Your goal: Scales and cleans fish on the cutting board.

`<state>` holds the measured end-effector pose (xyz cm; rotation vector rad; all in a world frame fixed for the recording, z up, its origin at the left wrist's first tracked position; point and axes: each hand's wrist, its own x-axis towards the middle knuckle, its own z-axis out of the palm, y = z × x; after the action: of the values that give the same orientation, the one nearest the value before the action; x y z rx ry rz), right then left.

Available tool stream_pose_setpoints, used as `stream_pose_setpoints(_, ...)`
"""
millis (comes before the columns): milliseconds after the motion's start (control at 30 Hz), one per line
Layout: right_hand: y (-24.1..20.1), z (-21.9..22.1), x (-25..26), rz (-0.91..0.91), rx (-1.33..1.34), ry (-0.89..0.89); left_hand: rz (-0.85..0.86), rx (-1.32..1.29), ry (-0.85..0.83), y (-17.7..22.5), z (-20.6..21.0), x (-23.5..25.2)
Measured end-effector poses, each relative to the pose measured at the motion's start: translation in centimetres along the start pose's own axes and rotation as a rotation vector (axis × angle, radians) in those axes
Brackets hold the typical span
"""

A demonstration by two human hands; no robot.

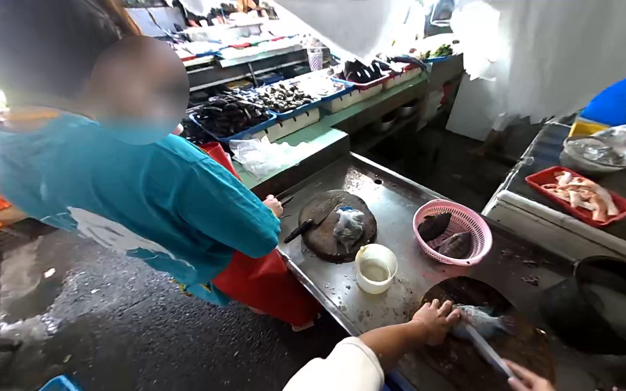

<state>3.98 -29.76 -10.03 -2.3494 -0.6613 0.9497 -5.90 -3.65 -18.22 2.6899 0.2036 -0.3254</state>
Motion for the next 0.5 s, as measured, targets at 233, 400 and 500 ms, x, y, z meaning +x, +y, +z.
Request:
stream_pose_setpoints(233, -1.4, 4.3, -0.2, -0.039, 0.012, 0.09, 0.029, 0.053, -0.043, -0.9, -0.8, 0.2)
stream_pose_setpoints(400, 1.4, 2.9, 1.4, 0.042, -0.066, 0.221, 0.056, 0.066, -0.067, -1.0, 0.1, 0.1)
stream_pose_setpoints(500, -0.3, 3.9, -0.2, -0.014, 0.03, 0.025, 0.05, 0.039, -0.036, -1.4, -0.5, 0.4)
